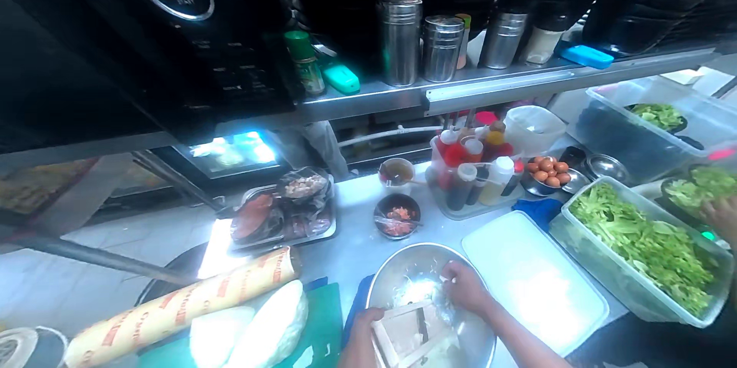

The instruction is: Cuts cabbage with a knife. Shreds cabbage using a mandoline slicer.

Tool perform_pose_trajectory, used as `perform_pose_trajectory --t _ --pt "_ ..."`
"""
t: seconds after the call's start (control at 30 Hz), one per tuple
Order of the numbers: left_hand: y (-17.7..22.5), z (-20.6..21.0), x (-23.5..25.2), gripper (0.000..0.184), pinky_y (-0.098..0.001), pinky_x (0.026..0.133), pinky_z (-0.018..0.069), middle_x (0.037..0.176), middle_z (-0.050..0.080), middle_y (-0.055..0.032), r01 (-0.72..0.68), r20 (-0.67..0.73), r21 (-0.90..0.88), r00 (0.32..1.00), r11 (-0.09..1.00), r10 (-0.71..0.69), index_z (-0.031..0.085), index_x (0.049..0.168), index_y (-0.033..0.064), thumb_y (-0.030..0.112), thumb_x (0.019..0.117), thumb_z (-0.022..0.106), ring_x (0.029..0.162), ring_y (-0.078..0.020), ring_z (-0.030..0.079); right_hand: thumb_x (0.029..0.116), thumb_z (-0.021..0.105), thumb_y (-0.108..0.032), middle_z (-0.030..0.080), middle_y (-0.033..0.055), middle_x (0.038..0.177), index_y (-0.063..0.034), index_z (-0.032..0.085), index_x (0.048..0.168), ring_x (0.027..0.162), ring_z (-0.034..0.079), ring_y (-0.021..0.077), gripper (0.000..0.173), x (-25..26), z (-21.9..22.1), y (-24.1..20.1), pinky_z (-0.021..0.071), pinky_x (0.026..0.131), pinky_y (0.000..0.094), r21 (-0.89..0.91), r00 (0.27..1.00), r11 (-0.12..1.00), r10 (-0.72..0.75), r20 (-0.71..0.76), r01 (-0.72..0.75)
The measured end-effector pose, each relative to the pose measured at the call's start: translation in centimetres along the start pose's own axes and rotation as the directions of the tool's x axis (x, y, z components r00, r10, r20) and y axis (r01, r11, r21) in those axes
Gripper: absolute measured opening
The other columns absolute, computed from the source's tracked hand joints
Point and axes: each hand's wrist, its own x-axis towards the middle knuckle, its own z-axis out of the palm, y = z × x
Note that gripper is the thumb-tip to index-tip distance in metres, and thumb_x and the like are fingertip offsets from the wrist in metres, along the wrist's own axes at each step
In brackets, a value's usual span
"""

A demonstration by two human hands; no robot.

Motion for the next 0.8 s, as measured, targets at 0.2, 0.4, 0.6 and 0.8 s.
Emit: perform_pose_trajectory --t 0.2,0.4,0.6,0.8 --pt "0.2 0.2 -0.7 0.104 -0.0421 0.093 0.0591 0.132 0.059 -0.019 0.003 0.002 0.038 1.0 0.999 -0.003 0.043 0.14 0.0024 0.044 0.0595 0.096 0.112 -0.0226 0.066 0.0949 0.053 -0.014 0.07 0.0178 0.107 -0.0059 0.063 0.117 0.087 0.071 0.0303 0.026 -1.0 -0.1 -0.3 0.0597 0.065 0.0418 0.955 0.956 0.198 0.235 0.174 -0.222" --pt "0.3 0.3 -0.3 0.103 -0.0414 0.095 0.0584 0.132 0.059 -0.0191 -0.018 0.008 0.043 1.0 0.999 0.017 0.044 0.139 0.0022 0.045 0.0602 0.095 0.114 -0.0224 0.065 0.0826 0.079 -0.034 0.072 0.007 0.089 -0.0116 0.068 0.102 0.077 0.071 0.0216 0.031 1.4 2.3 -1.0 0.0605 0.072 0.0449 0.207 0.982 0.96 0.177 0.072 -0.188" --pt "0.1 0.5 -0.4 0.101 -0.0411 0.096 0.0575 0.132 0.059 -0.0189 -0.017 0.001 0.031 1.0 0.999 0.017 0.044 0.138 0.0009 0.043 0.0614 0.094 0.114 -0.0225 0.065 0.0887 0.064 -0.027 0.065 0.0144 0.129 -0.0146 0.069 0.121 0.116 0.065 0.0353 0.035 0.4 6.1 -2.2 0.0564 0.092 0.0595 -0.464 0.988 0.886 0.056 0.142 0.017" --pt "-0.3 0.4 -0.6 0.1 -0.0402 0.098 0.0568 0.132 0.058 -0.02 -0.036 -0.004 0.013 0.999 0.999 0.036 0.045 0.138 0.0002 0.043 0.0619 0.094 0.116 -0.0226 0.064 0.081 0.077 -0.037 0.071 0.0057 0.088 -0.0114 0.07 0.094 0.081 0.069 0.0204 0.03 0.1 3.5 -1.0 0.0592 0.074 0.0452 0.116 0.984 0.977 0.176 0.041 -0.18"
